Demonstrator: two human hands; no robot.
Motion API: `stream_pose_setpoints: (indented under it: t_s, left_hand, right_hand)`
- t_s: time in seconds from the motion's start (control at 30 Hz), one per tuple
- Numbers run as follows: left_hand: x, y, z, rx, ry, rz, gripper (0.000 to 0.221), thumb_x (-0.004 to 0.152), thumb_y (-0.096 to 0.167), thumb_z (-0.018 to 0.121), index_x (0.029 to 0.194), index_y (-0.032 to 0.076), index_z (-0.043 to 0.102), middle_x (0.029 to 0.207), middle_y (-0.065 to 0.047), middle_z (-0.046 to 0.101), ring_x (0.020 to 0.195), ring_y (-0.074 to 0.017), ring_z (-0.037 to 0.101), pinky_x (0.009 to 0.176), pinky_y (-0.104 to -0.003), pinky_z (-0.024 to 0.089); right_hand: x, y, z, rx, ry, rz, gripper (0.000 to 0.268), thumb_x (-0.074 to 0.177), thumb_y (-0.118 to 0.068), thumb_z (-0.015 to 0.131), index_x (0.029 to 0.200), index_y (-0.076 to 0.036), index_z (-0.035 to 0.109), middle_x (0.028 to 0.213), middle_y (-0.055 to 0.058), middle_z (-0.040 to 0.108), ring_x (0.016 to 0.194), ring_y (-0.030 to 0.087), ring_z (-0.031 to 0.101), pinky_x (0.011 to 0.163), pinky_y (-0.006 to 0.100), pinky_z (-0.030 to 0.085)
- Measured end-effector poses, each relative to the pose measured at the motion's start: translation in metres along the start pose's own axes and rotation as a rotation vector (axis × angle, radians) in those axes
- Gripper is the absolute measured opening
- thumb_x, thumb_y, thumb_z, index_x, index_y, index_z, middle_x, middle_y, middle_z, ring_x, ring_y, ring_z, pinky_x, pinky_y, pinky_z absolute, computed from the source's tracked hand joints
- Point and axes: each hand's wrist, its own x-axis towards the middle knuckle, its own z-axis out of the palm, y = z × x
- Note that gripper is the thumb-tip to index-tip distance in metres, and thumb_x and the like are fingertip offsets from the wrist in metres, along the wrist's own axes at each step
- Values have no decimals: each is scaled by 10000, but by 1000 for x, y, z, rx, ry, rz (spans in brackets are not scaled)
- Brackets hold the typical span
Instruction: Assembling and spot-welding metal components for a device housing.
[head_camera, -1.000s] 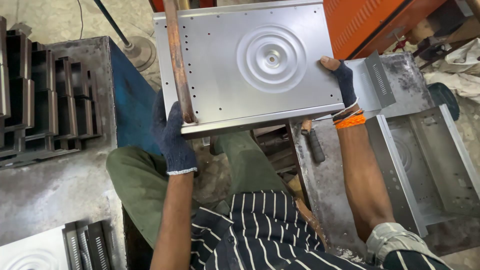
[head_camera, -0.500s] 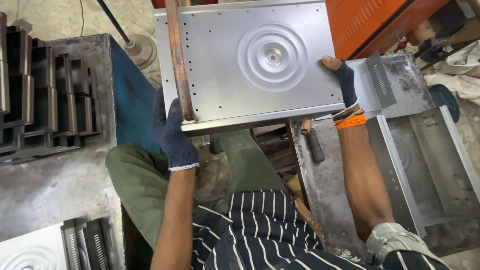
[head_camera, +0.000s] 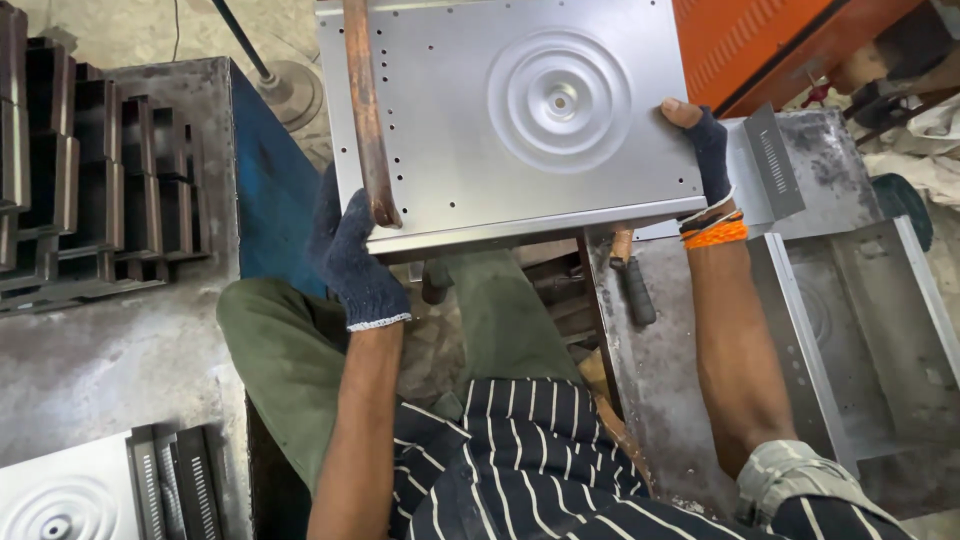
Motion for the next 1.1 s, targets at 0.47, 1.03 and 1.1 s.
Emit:
stream_pose_setpoints:
  t_s: [0.47, 1.03, 1.1]
  left_hand:
    - [1, 2, 5, -109, 31, -46, 558, 825, 29, 613, 1357, -137, 604, 1243, -178, 686, 1091, -252, 680, 985, -348, 543]
    - [-4, -15, -12, -91, 67, -18, 490, 887, 3, 638, 1360, -124, 623, 1273, -192, 672, 1131, -262, 654, 1023, -365, 506]
    - [2, -21, -16, 15, 26, -13, 524, 895, 63, 638, 1384, -123, 603, 1338, -182, 658, 1211, -251, 636, 1087, -358, 468]
  right_hand:
    - [4, -6, 6, 34, -27, 44, 442, 918, -287, 679, 1216, 39, 675, 1118, 154, 734, 981, 245, 731, 902, 344, 601]
    - [23, 18, -39, -29, 28, 103, 448, 923, -268, 688, 1227, 61, 671, 1112, 175, 722, 941, 261, 724, 863, 351, 595]
    - [32, 29, -52, -8, 19, -78, 428, 951, -189, 725, 1299, 50, 655, 1206, 143, 704, 1043, 229, 706, 939, 336, 586]
